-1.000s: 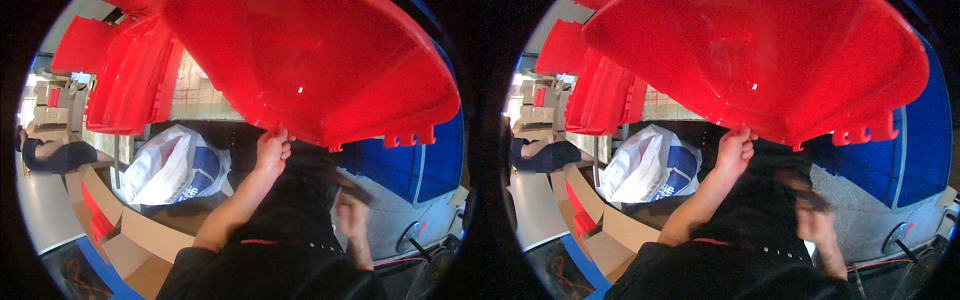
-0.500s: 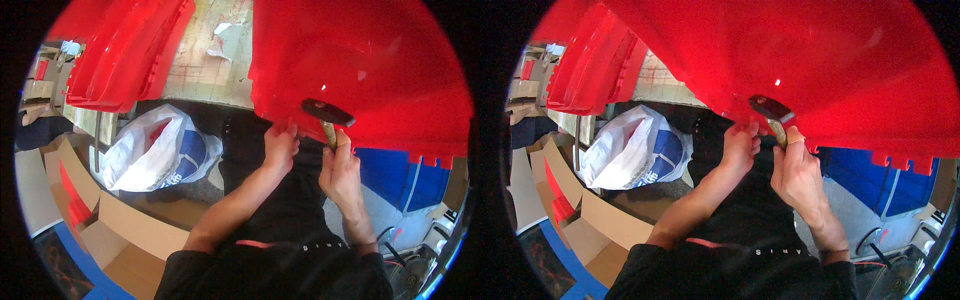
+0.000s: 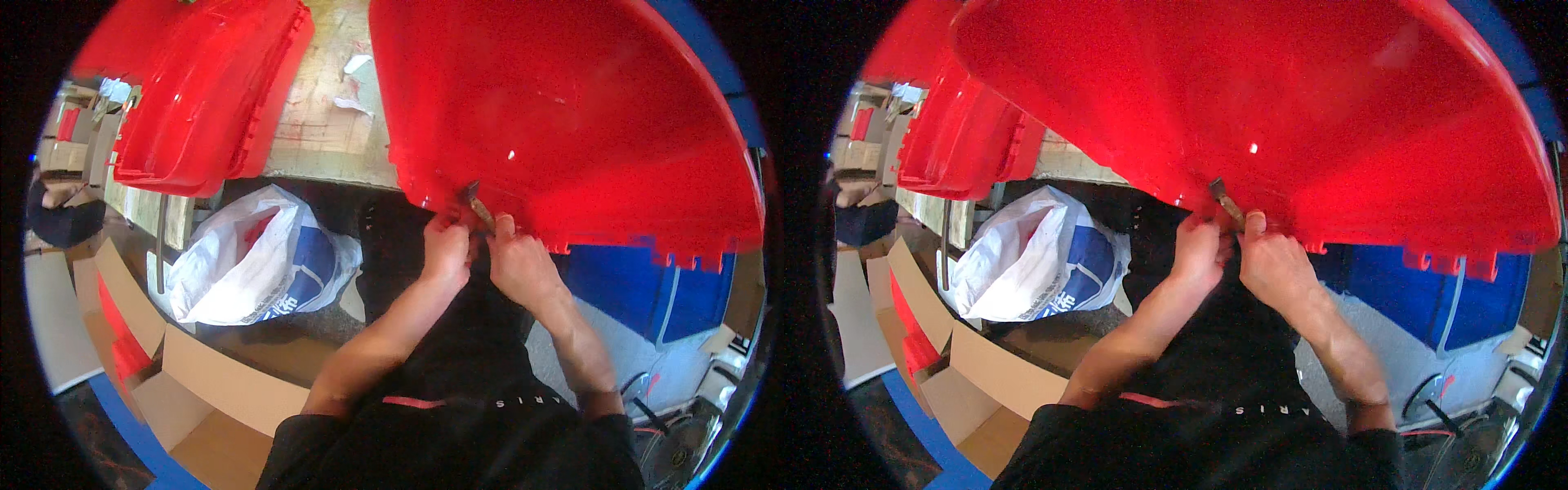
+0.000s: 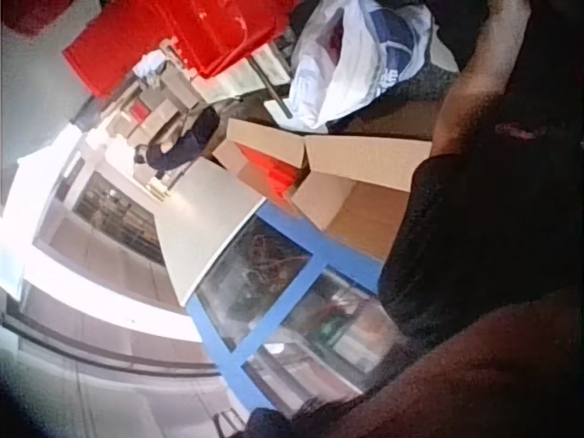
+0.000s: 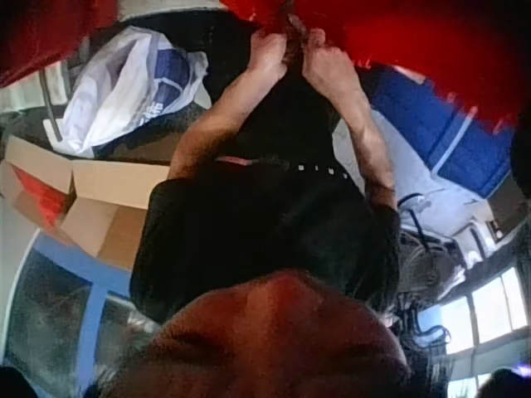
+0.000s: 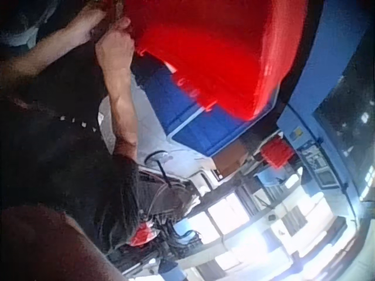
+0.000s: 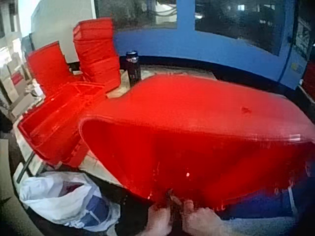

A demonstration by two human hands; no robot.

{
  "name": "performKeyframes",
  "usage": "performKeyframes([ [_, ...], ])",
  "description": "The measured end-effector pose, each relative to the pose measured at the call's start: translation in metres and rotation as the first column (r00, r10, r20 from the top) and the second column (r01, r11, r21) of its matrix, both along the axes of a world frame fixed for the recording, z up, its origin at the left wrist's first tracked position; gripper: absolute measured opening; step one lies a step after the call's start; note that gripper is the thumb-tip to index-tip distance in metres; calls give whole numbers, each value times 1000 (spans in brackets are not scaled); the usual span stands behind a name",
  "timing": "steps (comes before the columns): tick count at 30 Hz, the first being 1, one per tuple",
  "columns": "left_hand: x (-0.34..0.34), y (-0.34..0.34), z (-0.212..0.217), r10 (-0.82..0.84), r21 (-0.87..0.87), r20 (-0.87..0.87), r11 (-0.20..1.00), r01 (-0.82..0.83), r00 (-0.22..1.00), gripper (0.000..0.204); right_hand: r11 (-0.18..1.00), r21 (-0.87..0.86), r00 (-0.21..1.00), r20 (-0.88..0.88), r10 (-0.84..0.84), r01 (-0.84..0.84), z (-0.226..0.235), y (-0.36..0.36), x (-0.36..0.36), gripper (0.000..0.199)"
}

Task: The person repeatedly picks up red plastic containers and uses a hammer and a small metal tool to chip away excess plastic from the rims. The person flips the containers to access different edges and places finished units aside on the table.

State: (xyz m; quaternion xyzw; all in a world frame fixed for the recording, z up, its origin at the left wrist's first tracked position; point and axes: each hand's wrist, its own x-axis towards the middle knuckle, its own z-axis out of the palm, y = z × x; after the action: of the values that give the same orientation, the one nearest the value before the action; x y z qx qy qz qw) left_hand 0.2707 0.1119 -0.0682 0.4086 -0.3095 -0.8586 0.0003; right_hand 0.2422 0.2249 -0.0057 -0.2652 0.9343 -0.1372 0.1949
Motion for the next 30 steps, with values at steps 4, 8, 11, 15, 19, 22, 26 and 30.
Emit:
performKeyframes([
  [4, 1, -7, -5, -17, 96, -48, 995, 22, 999, 6, 918, -391, 993, -115, 26, -70, 10, 31, 15, 30],
  [8, 6, -24, -11, -123, 277, 21, 954, 112, 992, 15, 802, -587, 993, 97, -67, 111, 66, 115, 54, 32],
  [11, 16, -33, -15, -147, 88, 34, 986, 144, 989, 24, 37, -963, 952, 258, -163, 268, 67, 156, 38, 34],
  [15, 43, -38, -11, -147, -89, -26, 986, 144, 989, 24, 697, -602, 611, -399, -684, 388, 8, 169, -66, 34],
  [19, 80, -46, 3, -17, -112, 37, 994, 21, 999, 20, 832, -156, 719, -436, -541, 532, -43, 162, -148, 17],
  [22, 108, -51, 17, -34, 97, 288, 995, 6, 957, 24, 826, -53, 717, -466, -518, 562, -44, 144, -187, 18],
  [26, 117, -65, 40, -189, 521, 358, 853, -27, 914, 39, 933, -334, 725, -608, -324, 137, 5, 91, -268, 14],
  [30, 84, -79, 68, -478, 654, -93, 633, 415, 874, 64, 895, -442, 956, -236, -175, 55, 26, -24, -384, 23],
])
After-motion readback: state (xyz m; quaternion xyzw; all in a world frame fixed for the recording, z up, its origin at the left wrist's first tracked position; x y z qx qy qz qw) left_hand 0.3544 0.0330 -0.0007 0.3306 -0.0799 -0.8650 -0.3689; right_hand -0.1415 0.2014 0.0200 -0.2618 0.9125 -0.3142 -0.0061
